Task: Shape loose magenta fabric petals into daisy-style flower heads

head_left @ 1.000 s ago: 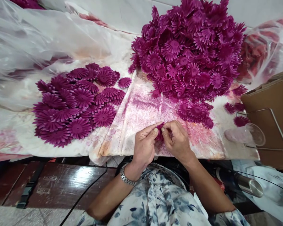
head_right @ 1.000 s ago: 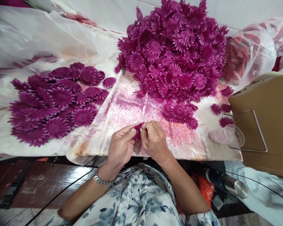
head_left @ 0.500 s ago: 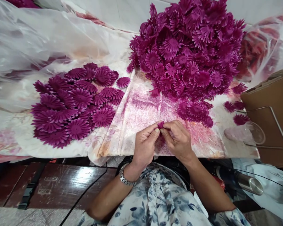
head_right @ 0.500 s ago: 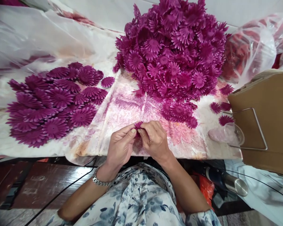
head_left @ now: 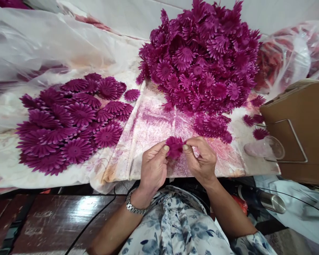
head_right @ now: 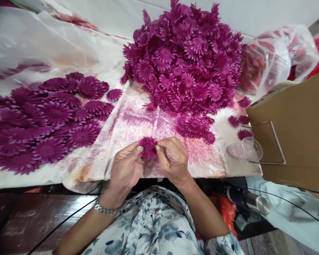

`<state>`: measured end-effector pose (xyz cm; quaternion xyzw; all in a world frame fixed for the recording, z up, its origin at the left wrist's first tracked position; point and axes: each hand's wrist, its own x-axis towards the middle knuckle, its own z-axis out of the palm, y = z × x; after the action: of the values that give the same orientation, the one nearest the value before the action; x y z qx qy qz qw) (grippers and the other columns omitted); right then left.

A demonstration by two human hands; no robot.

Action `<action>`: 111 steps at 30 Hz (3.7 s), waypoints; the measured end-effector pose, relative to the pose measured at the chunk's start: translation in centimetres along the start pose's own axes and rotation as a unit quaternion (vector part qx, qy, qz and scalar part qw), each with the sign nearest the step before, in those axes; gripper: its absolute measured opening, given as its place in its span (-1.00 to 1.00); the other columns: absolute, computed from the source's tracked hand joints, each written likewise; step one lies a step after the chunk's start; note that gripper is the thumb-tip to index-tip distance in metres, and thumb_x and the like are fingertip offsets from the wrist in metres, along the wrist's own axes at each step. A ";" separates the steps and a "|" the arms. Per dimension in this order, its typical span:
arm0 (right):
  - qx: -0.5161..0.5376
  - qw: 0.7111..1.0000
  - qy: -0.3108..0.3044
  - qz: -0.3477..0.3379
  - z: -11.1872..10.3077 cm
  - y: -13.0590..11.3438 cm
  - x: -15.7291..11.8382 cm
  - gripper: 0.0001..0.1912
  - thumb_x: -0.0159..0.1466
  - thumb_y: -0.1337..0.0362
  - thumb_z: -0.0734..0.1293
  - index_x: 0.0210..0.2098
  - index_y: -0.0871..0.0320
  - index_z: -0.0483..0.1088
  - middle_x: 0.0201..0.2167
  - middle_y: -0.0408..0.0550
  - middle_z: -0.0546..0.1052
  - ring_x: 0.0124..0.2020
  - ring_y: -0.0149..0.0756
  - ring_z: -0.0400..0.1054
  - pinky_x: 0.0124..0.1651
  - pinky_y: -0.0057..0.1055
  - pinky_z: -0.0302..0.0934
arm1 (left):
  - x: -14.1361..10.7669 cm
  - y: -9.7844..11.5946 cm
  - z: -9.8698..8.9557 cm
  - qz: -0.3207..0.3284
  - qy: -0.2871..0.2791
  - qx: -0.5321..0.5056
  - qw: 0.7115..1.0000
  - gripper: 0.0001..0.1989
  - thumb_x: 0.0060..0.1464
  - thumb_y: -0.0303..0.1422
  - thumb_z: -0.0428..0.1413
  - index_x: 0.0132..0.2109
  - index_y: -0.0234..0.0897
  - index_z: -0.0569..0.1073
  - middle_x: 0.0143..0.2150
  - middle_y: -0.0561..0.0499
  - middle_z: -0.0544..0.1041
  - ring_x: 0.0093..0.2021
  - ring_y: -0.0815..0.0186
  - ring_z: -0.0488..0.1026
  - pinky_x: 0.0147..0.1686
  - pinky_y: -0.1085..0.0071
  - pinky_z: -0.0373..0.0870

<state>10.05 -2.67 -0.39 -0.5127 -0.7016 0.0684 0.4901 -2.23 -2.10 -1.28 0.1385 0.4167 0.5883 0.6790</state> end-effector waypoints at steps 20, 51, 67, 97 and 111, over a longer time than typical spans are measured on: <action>-0.349 0.936 0.001 0.037 -6.7 6.8 1.9 -0.73 0.24 0.33 0.20 -0.11 0.18 0.43 -0.33 0.03 0.44 -0.28 -0.23 0.29 -0.15 -0.25 0.24 | 0.5 0.7 0.5 -0.067 -0.031 -0.014 0.997 -0.81 -0.31 -0.48 0.30 -0.43 -0.36 0.49 -0.49 0.01 0.57 -0.43 0.31 0.53 -0.29 0.33 0.50; -0.042 0.996 -0.075 0.007 0.3 -0.7 0.6 -0.82 0.19 0.25 0.35 -0.21 0.13 0.35 -0.34 -0.07 0.43 -0.27 -0.30 0.31 -0.19 -0.31 0.25 | -0.1 0.6 -0.2 0.031 -0.036 0.043 0.998 -0.87 -0.18 -0.36 0.29 -0.44 -0.29 0.51 -0.50 0.11 0.46 -0.46 0.47 0.32 -0.37 0.54 0.26; -0.065 0.994 -0.083 -0.041 0.5 -0.5 0.8 -0.95 0.22 0.33 0.31 -0.31 0.12 0.32 -0.45 -0.12 0.44 -0.38 -0.34 0.31 -0.29 -0.36 0.24 | -0.5 0.7 -0.1 -0.012 -0.038 -0.007 0.999 -0.82 -0.16 -0.49 0.21 -0.31 -0.27 0.58 -0.34 0.02 0.58 -0.30 0.40 0.46 -0.21 0.50 0.34; -0.064 0.993 -0.093 -0.037 0.9 0.1 0.7 -0.87 0.28 0.40 0.19 -0.28 0.14 0.37 -0.47 -0.09 0.47 -0.40 -0.36 0.36 -0.30 -0.37 0.28 | -0.3 0.0 -0.4 0.002 -0.043 0.025 0.999 -0.78 -0.16 -0.46 0.26 -0.25 -0.24 0.58 -0.29 0.03 0.57 -0.28 0.41 0.45 -0.19 0.51 0.36; 0.092 0.976 -0.177 0.086 0.1 0.1 0.3 -0.77 0.15 0.21 0.39 -0.22 0.14 0.38 -0.35 -0.09 0.45 -0.31 -0.37 0.35 -0.21 -0.39 0.29 | 0.0 0.9 -0.4 0.022 -0.070 0.068 0.995 -0.75 -0.19 -0.40 0.30 -0.51 -0.31 0.33 -0.59 0.16 0.32 -0.60 0.53 0.23 -0.61 0.60 0.18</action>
<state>10.01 -2.34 -0.29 -0.5036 -0.7211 0.2640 0.3959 -3.18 -2.00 -0.89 0.2342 0.4043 0.5623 0.6823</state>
